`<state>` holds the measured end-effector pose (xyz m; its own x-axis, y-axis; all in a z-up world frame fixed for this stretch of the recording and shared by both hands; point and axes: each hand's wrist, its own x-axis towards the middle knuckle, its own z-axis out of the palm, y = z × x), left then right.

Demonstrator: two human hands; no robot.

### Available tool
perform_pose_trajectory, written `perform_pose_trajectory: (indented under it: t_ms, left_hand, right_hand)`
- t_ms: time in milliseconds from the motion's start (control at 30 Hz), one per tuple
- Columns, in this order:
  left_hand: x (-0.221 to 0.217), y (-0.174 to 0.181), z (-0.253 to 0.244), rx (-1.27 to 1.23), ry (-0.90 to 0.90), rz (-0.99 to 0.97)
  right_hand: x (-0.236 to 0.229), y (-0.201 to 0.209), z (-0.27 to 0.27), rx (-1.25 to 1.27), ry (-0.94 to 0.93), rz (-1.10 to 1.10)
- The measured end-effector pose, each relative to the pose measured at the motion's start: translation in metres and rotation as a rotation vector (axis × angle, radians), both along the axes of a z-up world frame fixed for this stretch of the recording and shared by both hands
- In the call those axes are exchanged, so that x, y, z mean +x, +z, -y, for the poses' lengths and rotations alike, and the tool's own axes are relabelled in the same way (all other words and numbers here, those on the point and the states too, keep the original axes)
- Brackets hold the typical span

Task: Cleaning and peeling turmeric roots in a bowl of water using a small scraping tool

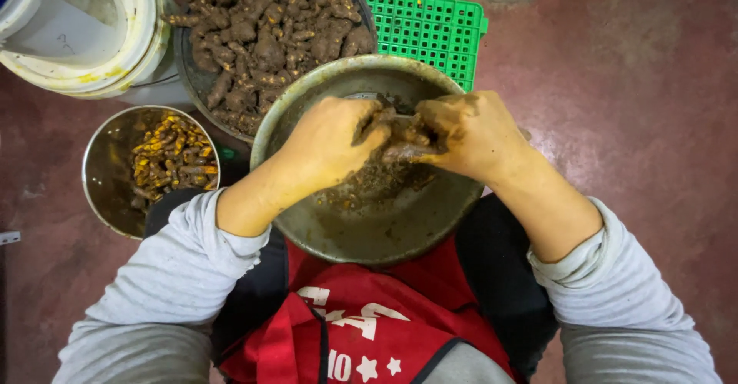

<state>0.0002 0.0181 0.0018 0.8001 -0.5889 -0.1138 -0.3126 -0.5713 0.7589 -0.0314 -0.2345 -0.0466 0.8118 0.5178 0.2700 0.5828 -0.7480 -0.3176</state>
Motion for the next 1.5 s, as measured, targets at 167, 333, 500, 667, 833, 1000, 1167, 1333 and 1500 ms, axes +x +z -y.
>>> perform_pose_trajectory:
  t_ms: [167,333,500,667,833,1000,1167,1333,1500]
  left_hand:
    - [0.009,-0.009,-0.002,0.010,0.059,0.020]
    - [0.015,0.004,-0.011,0.221,0.102,-0.063]
    - [0.020,-0.011,-0.014,0.726,-0.169,-0.098]
    - [0.020,-0.034,-0.023,0.735,-0.208,-0.076]
    - [0.027,-0.063,-0.029,0.782,-0.258,-0.009]
    - [0.021,-0.066,-0.037,0.795,-0.388,-0.108]
    - [0.019,-0.054,-0.032,0.781,-0.363,-0.150]
    - [0.030,-0.006,-0.052,0.812,-0.270,-0.205]
    - [0.012,0.042,-0.120,0.315,0.108,-0.198]
  right_hand:
    - [-0.002,-0.012,0.004,0.126,-0.177,0.040]
    - [0.004,0.028,0.005,0.200,-0.167,0.022]
    - [0.005,0.024,-0.002,-0.031,-0.146,-0.110]
    - [0.010,0.050,-0.026,-0.456,-0.289,-0.789]
    - [0.013,0.029,-0.014,-0.528,-0.268,-0.844]
    - [0.017,0.032,-0.014,-0.467,-0.273,-0.819]
    - [0.017,0.030,-0.013,-0.445,-0.254,-0.838]
    - [0.017,0.025,-0.011,-0.541,-0.183,-0.832]
    - [0.019,0.055,-0.019,-0.499,-0.266,-0.932]
